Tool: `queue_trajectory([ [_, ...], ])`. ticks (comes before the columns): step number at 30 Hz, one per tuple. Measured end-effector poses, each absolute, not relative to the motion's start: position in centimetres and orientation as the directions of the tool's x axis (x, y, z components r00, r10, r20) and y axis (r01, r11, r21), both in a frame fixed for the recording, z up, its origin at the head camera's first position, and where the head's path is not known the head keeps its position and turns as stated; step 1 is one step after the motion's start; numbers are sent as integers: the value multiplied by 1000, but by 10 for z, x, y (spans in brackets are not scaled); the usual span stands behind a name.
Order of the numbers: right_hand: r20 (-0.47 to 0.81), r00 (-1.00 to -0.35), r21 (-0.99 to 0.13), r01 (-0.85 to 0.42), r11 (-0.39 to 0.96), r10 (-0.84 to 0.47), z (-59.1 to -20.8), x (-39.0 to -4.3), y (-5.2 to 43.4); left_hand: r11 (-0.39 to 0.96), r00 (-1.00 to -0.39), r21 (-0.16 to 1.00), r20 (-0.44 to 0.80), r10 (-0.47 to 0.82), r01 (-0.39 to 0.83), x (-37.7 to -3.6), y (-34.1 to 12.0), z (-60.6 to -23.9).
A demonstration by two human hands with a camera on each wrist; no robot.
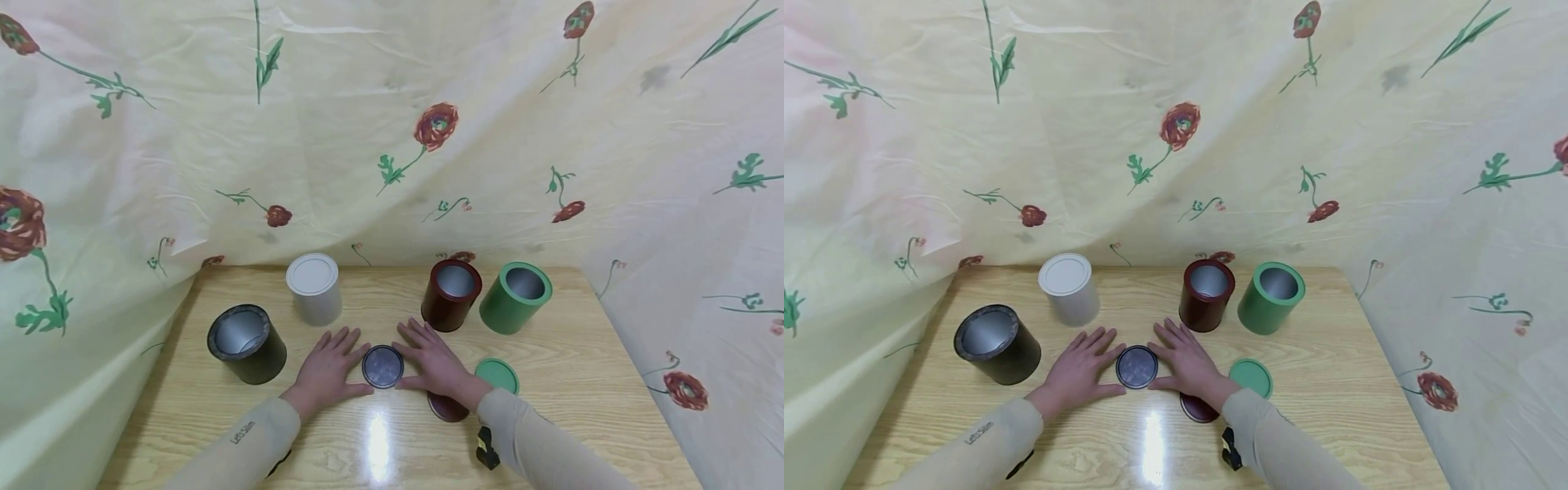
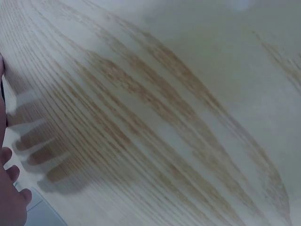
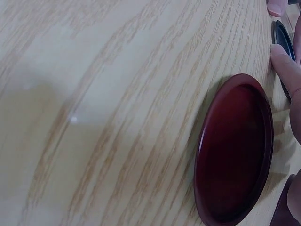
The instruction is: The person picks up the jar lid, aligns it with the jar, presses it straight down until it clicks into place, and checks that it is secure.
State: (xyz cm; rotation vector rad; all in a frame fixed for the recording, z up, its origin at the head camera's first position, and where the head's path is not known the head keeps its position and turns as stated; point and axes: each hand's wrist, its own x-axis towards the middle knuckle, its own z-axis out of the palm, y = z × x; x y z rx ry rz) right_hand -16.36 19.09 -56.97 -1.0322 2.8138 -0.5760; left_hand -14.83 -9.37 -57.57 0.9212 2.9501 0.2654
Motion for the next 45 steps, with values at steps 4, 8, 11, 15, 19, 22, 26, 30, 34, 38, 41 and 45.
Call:
queue_trajectory([
  [4, 60, -768, -416, -600, 683, -638, -570, -164, 190, 812, -826, 170, 20, 563, 558, -147, -93, -575],
  [8, 54, -766, -442, -594, 672, -641, -567, -165, 187, 810, -825, 169, 43, 563, 561, -148, -93, -576],
  [11, 36, -767, -463, -581, 669, -641, -564, -165, 185, 806, -823, 172, 56, 566, 566, -148, -94, -575],
  [15, 32, -764, -480, -578, 660, -644, -564, -166, 184, 803, -820, 168, 62, 569, 571, -146, -95, -574],
  [19, 42, -760, -500, -578, 645, -648, -563, -166, 183, 803, -818, 159, 70, 571, 574, -146, -96, -575],
  [22, 54, -756, -506, -584, 635, -652, -564, -166, 183, 800, -815, 157, 82, 573, 579, -146, -97, -575],
  [26, 64, -752, -515, -587, 624, -656, -564, -165, 182, 794, -807, 143, 103, 582, 591, -145, -99, -576],
  [30, 79, -748, -518, -596, 614, -659, -562, -165, 181, 787, -801, 150, 123, 586, 598, -145, -101, -576],
  [34, 128, -736, -510, -623, 593, -664, -560, -165, 180, 783, -803, 177, 140, 580, 597, -145, -104, -572],
  [38, 177, -725, -498, -649, 575, -665, -558, -168, 179, 774, -796, 189, 173, 580, 604, -146, -105, -567],
  [41, 204, -721, -487, -662, 570, -662, -555, -169, 179, 769, -790, 184, 202, 580, 612, -147, -105, -562],
  [45, 234, -714, -473, -676, 564, -659, -549, -171, 180, 774, -787, 159, 212, 579, 613, -149, -104, -555],
])
